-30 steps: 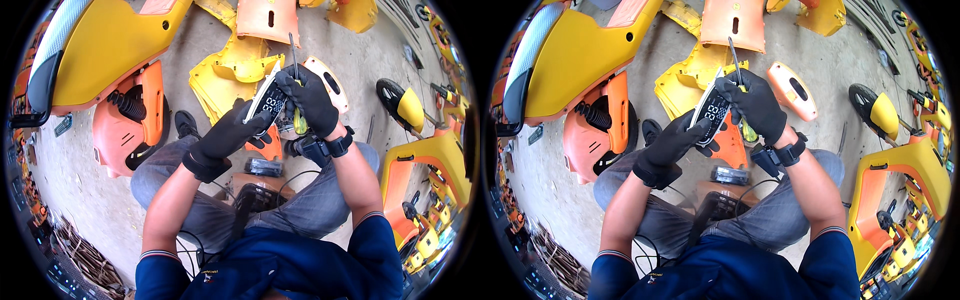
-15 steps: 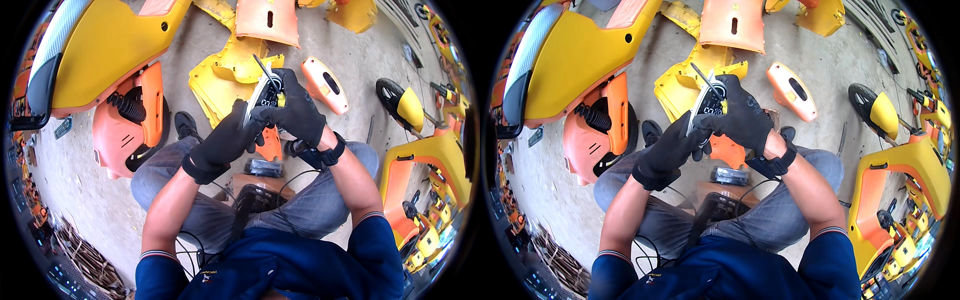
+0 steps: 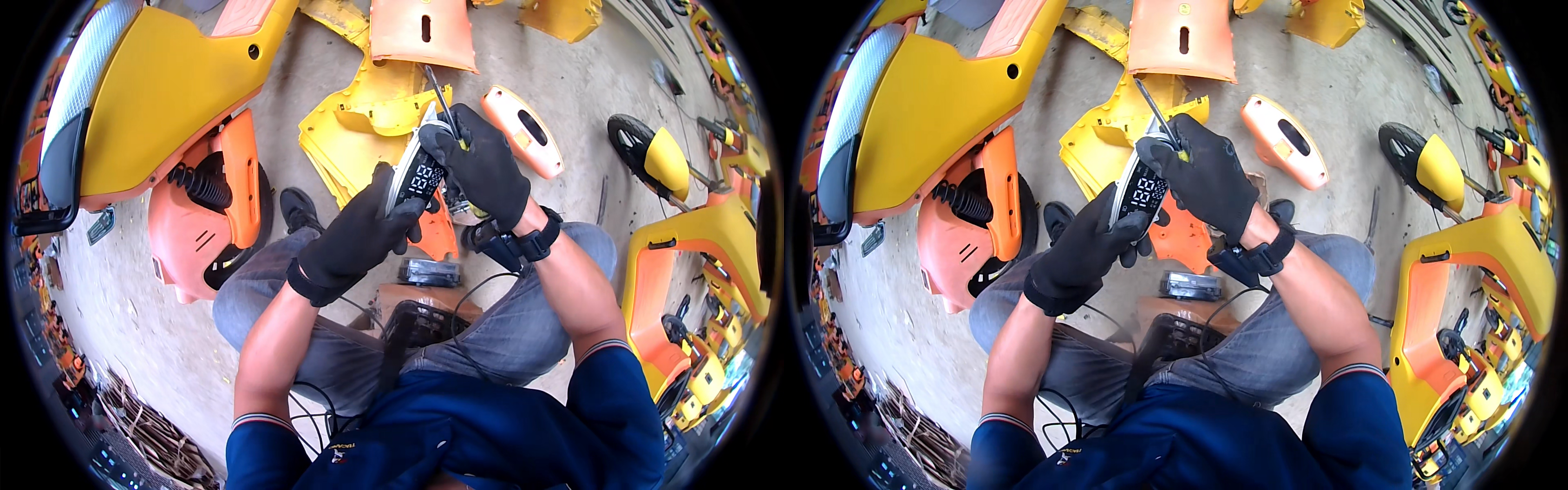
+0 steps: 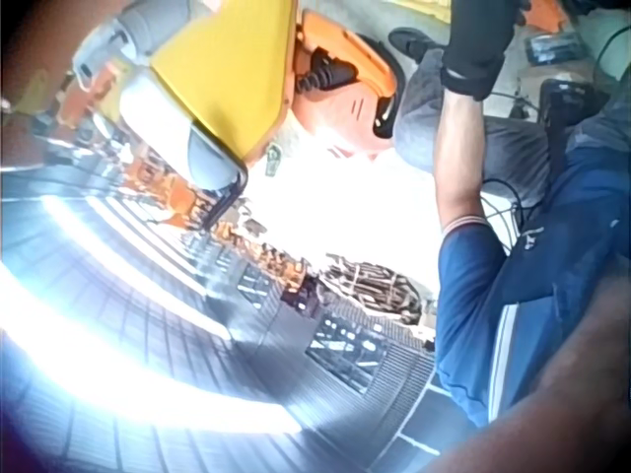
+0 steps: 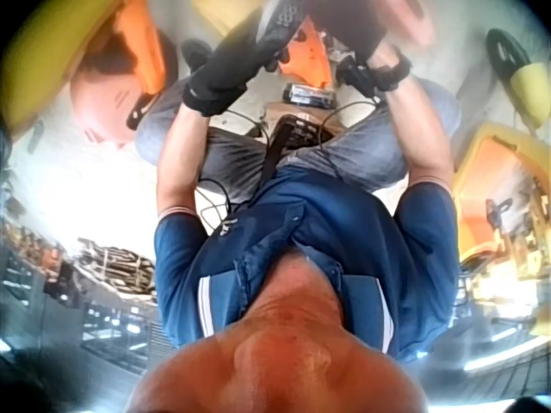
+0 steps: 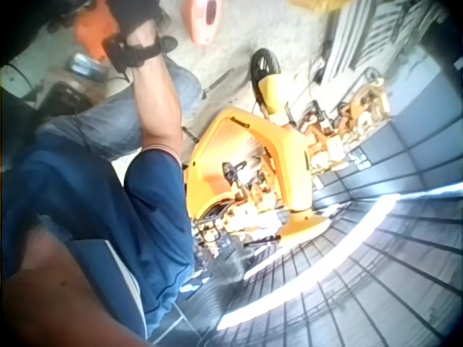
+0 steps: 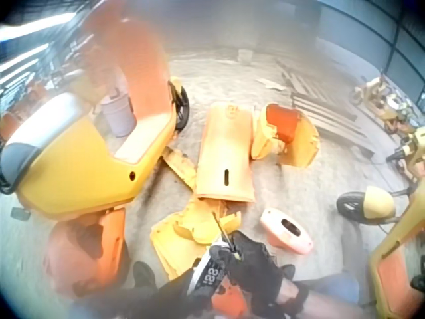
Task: The person sits on the floor and uses a screwdriver to disassemble a scooter dashboard unit, removing the faceplate and internal components. They then proceed to work on a separate black plastic housing, using the screwdriver to pry and manipulate its internal parts.
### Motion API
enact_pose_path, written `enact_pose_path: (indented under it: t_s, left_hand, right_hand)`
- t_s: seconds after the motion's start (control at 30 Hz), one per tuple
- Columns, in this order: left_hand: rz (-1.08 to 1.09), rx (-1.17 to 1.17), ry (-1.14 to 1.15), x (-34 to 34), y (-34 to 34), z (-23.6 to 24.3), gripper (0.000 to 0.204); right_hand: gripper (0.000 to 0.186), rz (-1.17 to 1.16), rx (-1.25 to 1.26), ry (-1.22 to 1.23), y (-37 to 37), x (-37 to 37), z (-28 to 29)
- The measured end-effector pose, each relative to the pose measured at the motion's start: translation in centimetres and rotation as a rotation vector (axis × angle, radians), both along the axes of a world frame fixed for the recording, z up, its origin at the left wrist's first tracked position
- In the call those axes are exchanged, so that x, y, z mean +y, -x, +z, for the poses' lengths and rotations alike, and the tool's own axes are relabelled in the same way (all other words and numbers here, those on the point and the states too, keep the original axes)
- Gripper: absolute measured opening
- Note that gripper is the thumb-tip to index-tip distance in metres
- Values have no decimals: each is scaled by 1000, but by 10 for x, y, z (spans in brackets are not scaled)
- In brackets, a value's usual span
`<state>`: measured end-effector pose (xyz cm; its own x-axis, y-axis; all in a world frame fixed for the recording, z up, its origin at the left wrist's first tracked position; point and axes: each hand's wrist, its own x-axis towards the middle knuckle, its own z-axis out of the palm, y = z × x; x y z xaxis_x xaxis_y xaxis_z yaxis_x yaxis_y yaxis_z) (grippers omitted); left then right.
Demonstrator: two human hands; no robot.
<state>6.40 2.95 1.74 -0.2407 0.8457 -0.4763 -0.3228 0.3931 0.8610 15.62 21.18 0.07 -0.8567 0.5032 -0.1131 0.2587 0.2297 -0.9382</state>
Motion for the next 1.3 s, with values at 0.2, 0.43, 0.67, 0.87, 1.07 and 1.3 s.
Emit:
enact_pose_path:
  t_s: [0.2,0.43,0.67,0.87,1.07,1.3]
  left_hand:
    - [14,-165,-90,-5,-2,-11,41]
    - [45,-253,-161,-7,9,-11,48]
    - [103,-89,-34,2,3,-1,45]
    - [90,-158,-68,2,1,-3,48]
    - [74,-266,-89,-2,-1,-5,58]
    - [33,-139,-44,-3,5,-8,59]
  right_hand:
    - [33,7,-39,310,5,6,10]
    - [101,298,146,99,-1,5,3]
    - [74,229,27,21,2,7,1]
    - [31,97,46,27,2,9,8]
    - [29,113,91,497,-3,23,2]
    - [93,249,46,73,-2,5,8]
